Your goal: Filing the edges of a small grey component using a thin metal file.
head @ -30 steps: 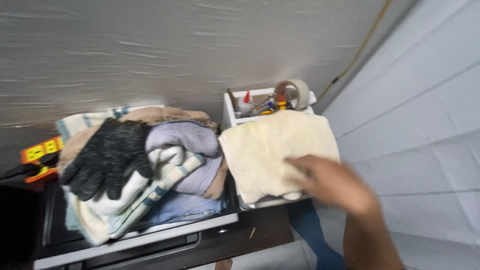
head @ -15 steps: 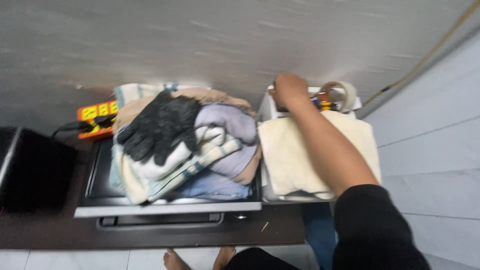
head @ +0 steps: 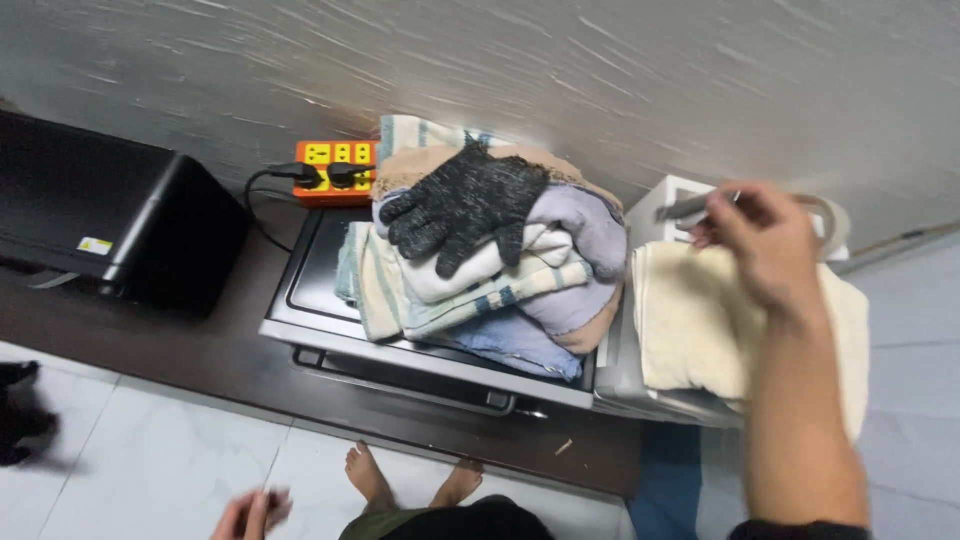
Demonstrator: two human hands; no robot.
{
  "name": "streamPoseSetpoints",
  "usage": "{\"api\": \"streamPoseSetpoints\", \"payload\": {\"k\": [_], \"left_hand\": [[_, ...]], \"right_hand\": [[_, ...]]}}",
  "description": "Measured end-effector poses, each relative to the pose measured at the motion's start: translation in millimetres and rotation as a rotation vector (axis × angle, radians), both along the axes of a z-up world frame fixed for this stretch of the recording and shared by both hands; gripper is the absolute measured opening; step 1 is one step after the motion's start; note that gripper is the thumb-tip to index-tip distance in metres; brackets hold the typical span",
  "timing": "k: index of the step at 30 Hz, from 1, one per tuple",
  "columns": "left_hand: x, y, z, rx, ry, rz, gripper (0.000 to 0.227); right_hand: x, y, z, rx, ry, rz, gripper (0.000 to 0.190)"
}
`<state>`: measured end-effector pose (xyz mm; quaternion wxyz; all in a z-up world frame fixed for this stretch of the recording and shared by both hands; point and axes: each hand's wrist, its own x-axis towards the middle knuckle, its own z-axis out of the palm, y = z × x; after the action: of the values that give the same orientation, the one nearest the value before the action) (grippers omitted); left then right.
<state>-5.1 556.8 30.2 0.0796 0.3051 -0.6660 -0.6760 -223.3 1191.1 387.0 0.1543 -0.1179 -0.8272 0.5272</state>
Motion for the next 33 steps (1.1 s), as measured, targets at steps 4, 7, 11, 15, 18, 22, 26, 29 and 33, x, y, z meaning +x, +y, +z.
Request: {"api": "streamPoseSetpoints", "payload": {"k": [4, 7, 11, 15, 18, 22, 26, 29, 33], "left_hand": [[-108, 84, 200, 0.033, -0.049, -0.25, 0.025], [-138, 128, 267, 0.131, 0.041, -0.429, 0.023], [-138, 173, 304, 0.418, 0.254, -0.547, 0.018], [-133, 173, 340, 0.662, 0.48, -0.97, 0.011], [-132, 160, 342, 0.619, 0.452, -1.02, 0.015], [-128, 145, 335, 0.557, 0.382, -0.938, 0.016], [-126, 137, 329, 0.832, 0.462, -0.817, 0.014], [-126, 127, 326, 0.963, 0.418, -0.842, 0.018], [-127, 116, 329, 1.029, 0.422, -0.907, 0.015]], "right_hand": [[54, -63, -19, -0.461, 0.236, 0.252, 0.029], [73, -129, -18, -0.617, 0.271, 0.319, 0.037], [92, -185, -35, -0.633, 0.149, 0.263, 0.029], [99, -241, -11, -0.471, -0.049, 0.3, 0.015], [104, -267, -1, -0.373, -0.119, 0.273, 0.014], [108, -293, 18, -0.098, -0.021, 0.416, 0.022], [107, -312, 35, 0.022, 0.047, 0.454, 0.029], [107, -319, 42, 0.12, 0.065, 0.498, 0.033], [108, -324, 46, 0.162, 0.098, 0.548, 0.033]]}}
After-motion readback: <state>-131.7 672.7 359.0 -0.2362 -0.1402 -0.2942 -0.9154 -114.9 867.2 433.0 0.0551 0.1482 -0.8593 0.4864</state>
